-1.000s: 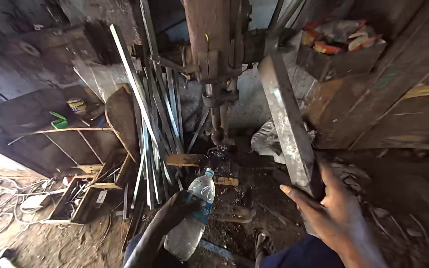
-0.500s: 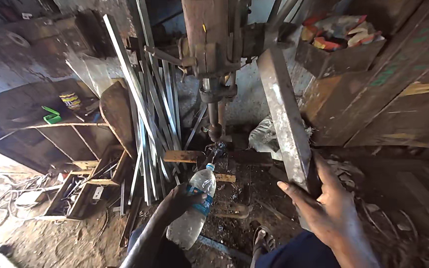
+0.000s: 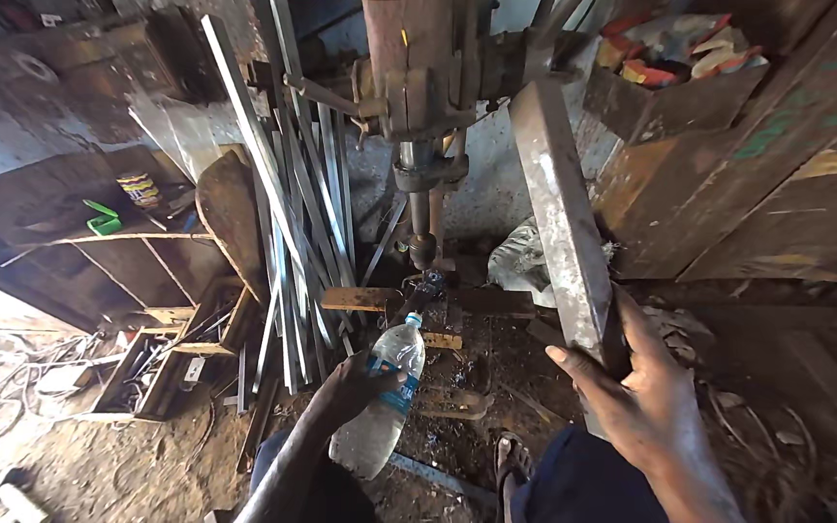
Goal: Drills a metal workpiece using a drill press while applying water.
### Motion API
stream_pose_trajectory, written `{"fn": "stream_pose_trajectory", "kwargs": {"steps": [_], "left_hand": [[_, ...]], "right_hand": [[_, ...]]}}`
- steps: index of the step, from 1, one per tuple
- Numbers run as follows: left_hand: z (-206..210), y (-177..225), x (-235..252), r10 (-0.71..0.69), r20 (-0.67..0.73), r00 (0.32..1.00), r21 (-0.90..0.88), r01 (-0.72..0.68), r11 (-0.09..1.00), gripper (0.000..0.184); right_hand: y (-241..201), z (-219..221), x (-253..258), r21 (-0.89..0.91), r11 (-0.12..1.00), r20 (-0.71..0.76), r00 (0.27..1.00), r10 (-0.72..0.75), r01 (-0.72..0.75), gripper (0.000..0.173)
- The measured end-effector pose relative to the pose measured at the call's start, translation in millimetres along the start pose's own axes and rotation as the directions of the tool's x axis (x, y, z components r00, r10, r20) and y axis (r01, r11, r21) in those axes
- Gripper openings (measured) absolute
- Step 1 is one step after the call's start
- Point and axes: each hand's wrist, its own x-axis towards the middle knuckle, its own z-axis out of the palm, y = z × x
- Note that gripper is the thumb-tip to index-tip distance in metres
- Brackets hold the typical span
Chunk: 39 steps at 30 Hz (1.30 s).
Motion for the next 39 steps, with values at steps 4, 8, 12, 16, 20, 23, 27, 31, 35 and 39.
{"fn": "stream_pose_trajectory", "kwargs": {"steps": [4, 8, 12, 16, 20, 23, 27, 31, 35, 39], "left_hand": [[2, -1, 1, -0.009, -0.007, 1.000, 0.014, 0.009, 1.000, 0.062], [1, -2, 1, 0.003, -0.016, 1.000, 0.027, -0.003, 1.000, 0.060], [0, 2, 0, -0.006, -0.022, 1.000, 0.048, 0.007, 0.999, 0.058], [1, 1, -1, -0.018, -0.029, 0.999, 0.067, 0.020, 0.998, 0.058], [2, -1, 0, -0.012, -0.030, 0.999, 0.080, 0.015, 0.997, 0.059], [2, -1, -2, -0.017, -0.022, 1.000, 0.082, 0.019, 0.996, 0.058], [2, 3, -7, -0.018, -0.040, 0.999, 0.063, 0.021, 0.998, 0.052], [6, 2, -14, 0.062, -0.058, 0.996, -0.204, -0.073, 0.976, 0.044], [6, -11, -2, 0.158, -0.096, 0.983, -0.402, -0.184, 0.897, 0.043], [6, -20, 6, 0.170, -0.124, 0.978, -0.407, -0.207, 0.890, 0.045]], "right_hand": [[1, 2, 0, 0.000, 1.000, -0.015, 1.000, -0.008, 0.008, 0.084], [5, 4, 1, -0.004, 1.000, -0.022, 1.000, -0.022, 0.022, 0.084], [7, 6, 1, -0.015, 0.999, -0.032, 0.999, -0.036, 0.035, 0.085], [9, 7, 2, -0.010, 0.998, -0.036, 0.998, -0.056, 0.056, 0.085], [10, 8, 2, -0.016, 0.998, -0.039, 0.997, -0.060, 0.059, 0.085], [11, 8, 1, -0.012, 0.999, -0.037, 0.998, -0.050, 0.049, 0.084], [11, 8, 2, -0.008, 0.999, -0.026, 0.999, -0.044, 0.043, 0.085], [12, 5, -2, -0.016, 0.999, 0.007, 0.999, -0.032, 0.032, 0.087], [12, 7, 3, 0.033, 0.997, 0.000, 0.997, -0.076, 0.076, 0.088], [14, 8, 6, 0.061, 0.992, 0.000, 0.994, -0.106, 0.106, 0.089]]}}
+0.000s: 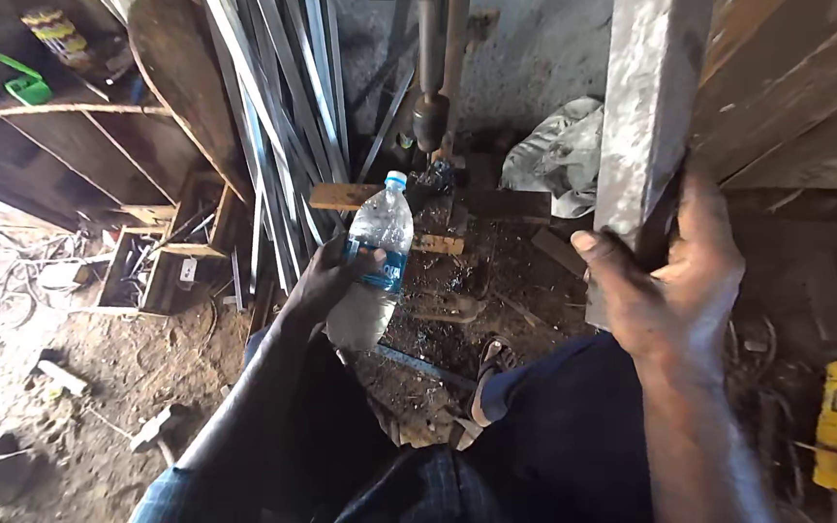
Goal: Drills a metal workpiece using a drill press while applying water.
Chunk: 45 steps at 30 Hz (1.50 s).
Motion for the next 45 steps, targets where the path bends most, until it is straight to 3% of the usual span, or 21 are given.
{"fn": "stream_pose_trajectory", "kwargs": {"steps": [6, 13, 18, 45], "left_hand": [[-1, -1, 3, 0.001, 0.020, 1.000, 0.028, -0.002, 1.000, 0.046], [0, 5, 0, -0.068, 0.002, 0.998, 0.002, 0.068, 0.998, 0.044], [0, 8, -4, -0.108, -0.024, 0.994, 0.048, 0.109, 0.993, 0.046], [-4, -2, 5, -0.030, 0.013, 0.999, -0.020, 0.031, 0.999, 0.055]], "right_hand": [[6, 4, 3, 0.014, 1.000, -0.011, 1.000, -0.025, 0.025, 0.088], [7, 5, -5, -0.056, 0.997, -0.010, 0.999, 0.054, -0.054, 0.090], [11, 8, 1, -0.042, 0.999, -0.034, 0.999, 0.004, -0.006, 0.088], [27, 20, 4, -0.052, 0.999, -0.098, 0.995, -0.018, 0.013, 0.084]]}}
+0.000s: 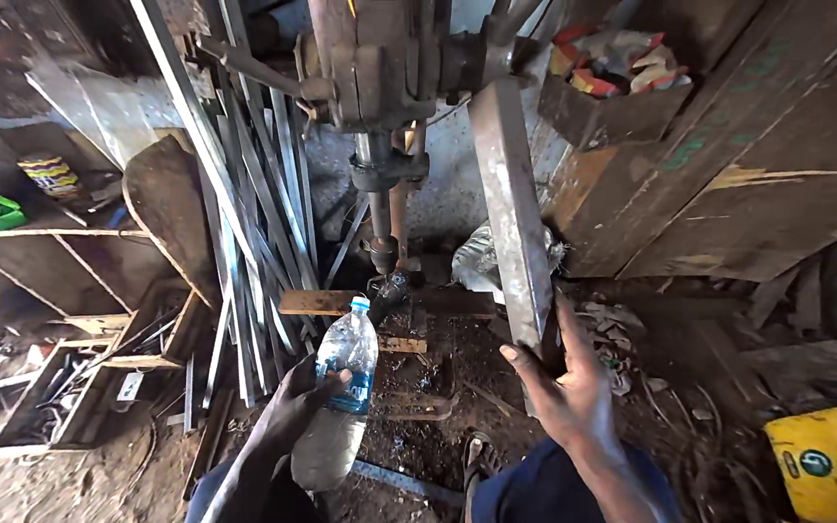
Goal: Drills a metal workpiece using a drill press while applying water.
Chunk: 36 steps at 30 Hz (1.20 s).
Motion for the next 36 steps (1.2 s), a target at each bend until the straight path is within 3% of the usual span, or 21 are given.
{"fn": "stream_pose_trajectory", "kwargs": {"steps": [36], "left_hand": [[1, -2, 0, 0.024, 0.007, 1.000, 0.034, -0.024, 0.999, 0.058]], "right_hand": [[15, 11, 4, -0.026, 0.998, -0.032, 0.998, -0.060, 0.059, 0.084]]}}
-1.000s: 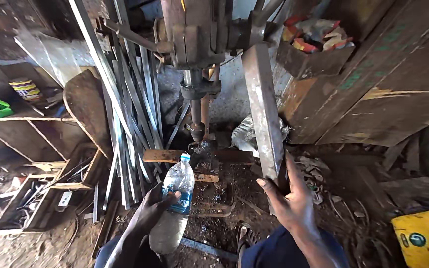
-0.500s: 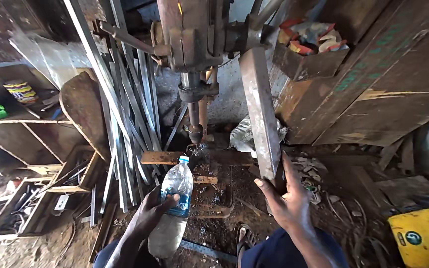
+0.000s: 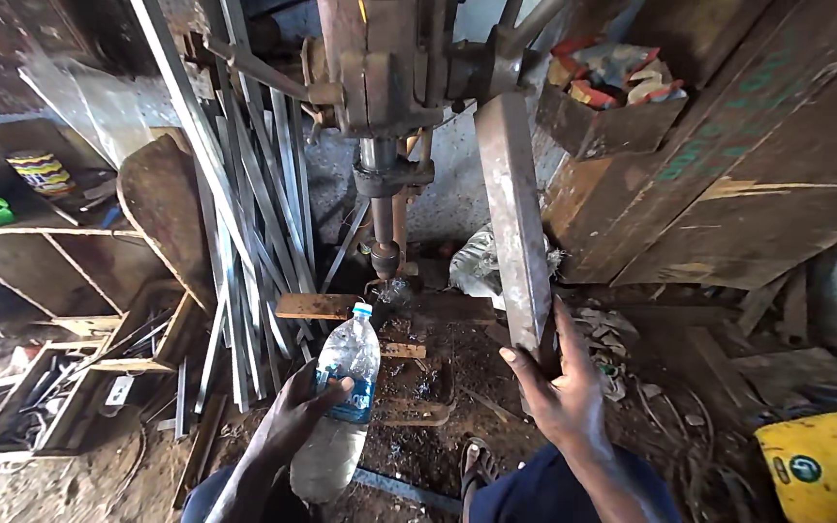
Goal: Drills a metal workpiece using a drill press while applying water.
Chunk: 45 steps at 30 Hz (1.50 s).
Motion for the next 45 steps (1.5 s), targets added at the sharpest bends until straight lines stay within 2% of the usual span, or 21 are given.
{"fn": "stream_pose_trajectory", "kwargs": {"steps": [20, 45], "left_hand": [[-2, -2, 0, 0.025, -0.006, 1.000, 0.026, -0.024, 0.999, 0.064], [-1, 6, -2, 0.040, 0.012, 0.999, 0.022, -0.040, 0.999, 0.058]], "right_hand": [[9, 9, 2, 0.000, 1.000, -0.015, 0.999, -0.028, 0.028, 0.083], [21, 18, 6, -0.028, 0.997, -0.028, 0.997, -0.075, 0.074, 0.087]]}}
